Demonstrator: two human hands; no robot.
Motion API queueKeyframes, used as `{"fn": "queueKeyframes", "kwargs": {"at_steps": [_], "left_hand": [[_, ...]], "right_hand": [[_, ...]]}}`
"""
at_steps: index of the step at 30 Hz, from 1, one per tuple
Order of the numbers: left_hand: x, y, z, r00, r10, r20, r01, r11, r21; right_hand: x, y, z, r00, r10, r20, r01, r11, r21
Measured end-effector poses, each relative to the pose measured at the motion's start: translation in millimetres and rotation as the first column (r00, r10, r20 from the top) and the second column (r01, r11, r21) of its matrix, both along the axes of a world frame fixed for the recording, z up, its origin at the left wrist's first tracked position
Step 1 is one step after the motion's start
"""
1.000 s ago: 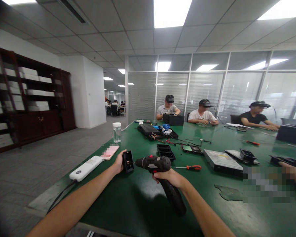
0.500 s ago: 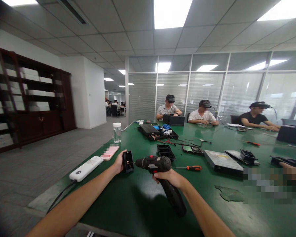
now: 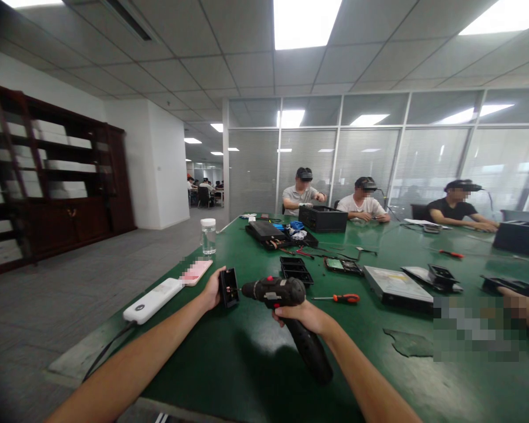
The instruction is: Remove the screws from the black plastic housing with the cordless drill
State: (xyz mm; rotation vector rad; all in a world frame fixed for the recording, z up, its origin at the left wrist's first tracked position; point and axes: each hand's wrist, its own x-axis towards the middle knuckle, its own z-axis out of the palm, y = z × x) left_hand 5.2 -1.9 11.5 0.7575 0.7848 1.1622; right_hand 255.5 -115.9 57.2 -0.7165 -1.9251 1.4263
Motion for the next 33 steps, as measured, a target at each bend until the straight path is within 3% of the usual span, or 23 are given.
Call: {"fn": "queueKeyframes", "kwargs": {"at_steps": [13, 20, 33], "left_hand": [[-1, 4, -3.6, 1.000, -0.014, 0.014, 0.014, 1.000, 0.023], [-1, 2, -0.7, 1.000, -0.017, -0.002, 0.017, 1.000, -0.004], [-1, 2, 0.3, 1.000, -0.011, 0.011, 0.011, 1.000, -0.004]], "right_hand": [[0, 0, 0.1, 1.000, 0.003, -0.017, -0.003, 1.000, -0.006], [-1, -11, 9.5, 1.000, -0.019, -0.004, 0.019, 1.000, -0.002], [1, -1, 0.9, 1.000, 0.010, 0.003, -0.010, 1.000, 0.023]]}}
